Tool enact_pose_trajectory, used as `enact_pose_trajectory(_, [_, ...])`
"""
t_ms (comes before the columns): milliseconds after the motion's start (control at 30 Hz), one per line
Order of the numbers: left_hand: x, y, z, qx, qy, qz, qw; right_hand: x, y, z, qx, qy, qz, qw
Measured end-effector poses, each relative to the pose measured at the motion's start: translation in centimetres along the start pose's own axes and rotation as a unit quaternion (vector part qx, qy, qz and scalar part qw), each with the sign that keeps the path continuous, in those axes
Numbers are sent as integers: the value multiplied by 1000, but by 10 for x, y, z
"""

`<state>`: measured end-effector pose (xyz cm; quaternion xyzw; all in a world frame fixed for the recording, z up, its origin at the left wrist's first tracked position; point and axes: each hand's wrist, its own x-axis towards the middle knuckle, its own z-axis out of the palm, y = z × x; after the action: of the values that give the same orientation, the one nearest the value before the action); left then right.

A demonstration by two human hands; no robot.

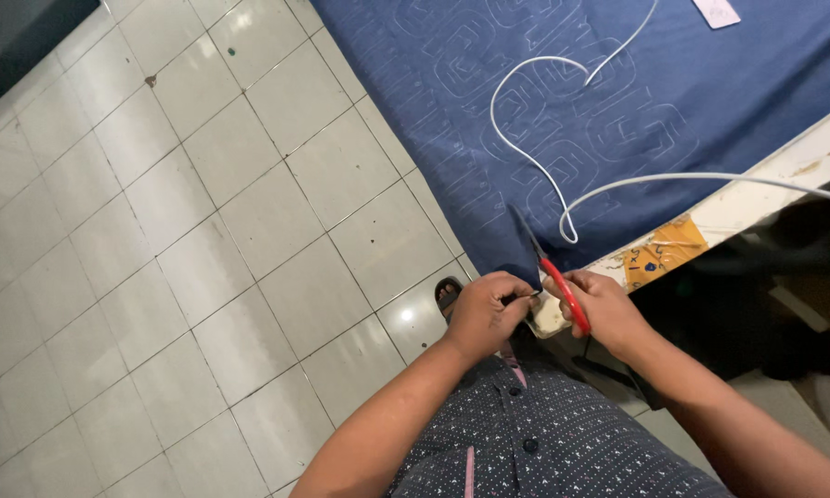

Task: The person traces pattern outlines onto blue fabric with a marking pen, then cuts along the fabric edge with red-handled scissors. They fold and roll the cut fabric strip aside, reposition a pink pattern template on the fabric, and trace around its edges with the pen.

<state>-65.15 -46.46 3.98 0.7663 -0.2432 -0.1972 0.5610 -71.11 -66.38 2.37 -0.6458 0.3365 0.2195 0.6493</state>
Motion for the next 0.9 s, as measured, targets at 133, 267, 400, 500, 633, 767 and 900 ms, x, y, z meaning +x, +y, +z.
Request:
enact_pose_trajectory(133, [-6, -6, -9, -47, -6, -6, 999, 1, -4, 0, -38, 17, 2, 999])
enact_pose_trajectory(267, [-12, -10, -20, -63, -22, -19, 998, 23, -15, 7, -11, -5, -23, 1000])
enact_pose_trajectory(400, [-15, -7, -29, -81, -26, -24, 996, 32, -23, 13, -32, 9, -31, 999])
enact_pose_trajectory(500, [-18, -3, -36, -91, -32, -28, 995, 29, -29, 13, -36, 13, -42, 998])
enact_pose_trajectory(633, [-21, 3, -47, -113, -48, -40, 992, 38, -45, 14, -35, 16, -18, 999])
enact_pose_trajectory(767, [-21, 7, -59, -116, -68, -60, 989, 53, -60, 21, -4, 3, -20, 1000])
enact_pose_trajectory(900, [-19, 9, -69, -136, -82, -92, 983, 58, -67, 22, -26, 15, -29, 999])
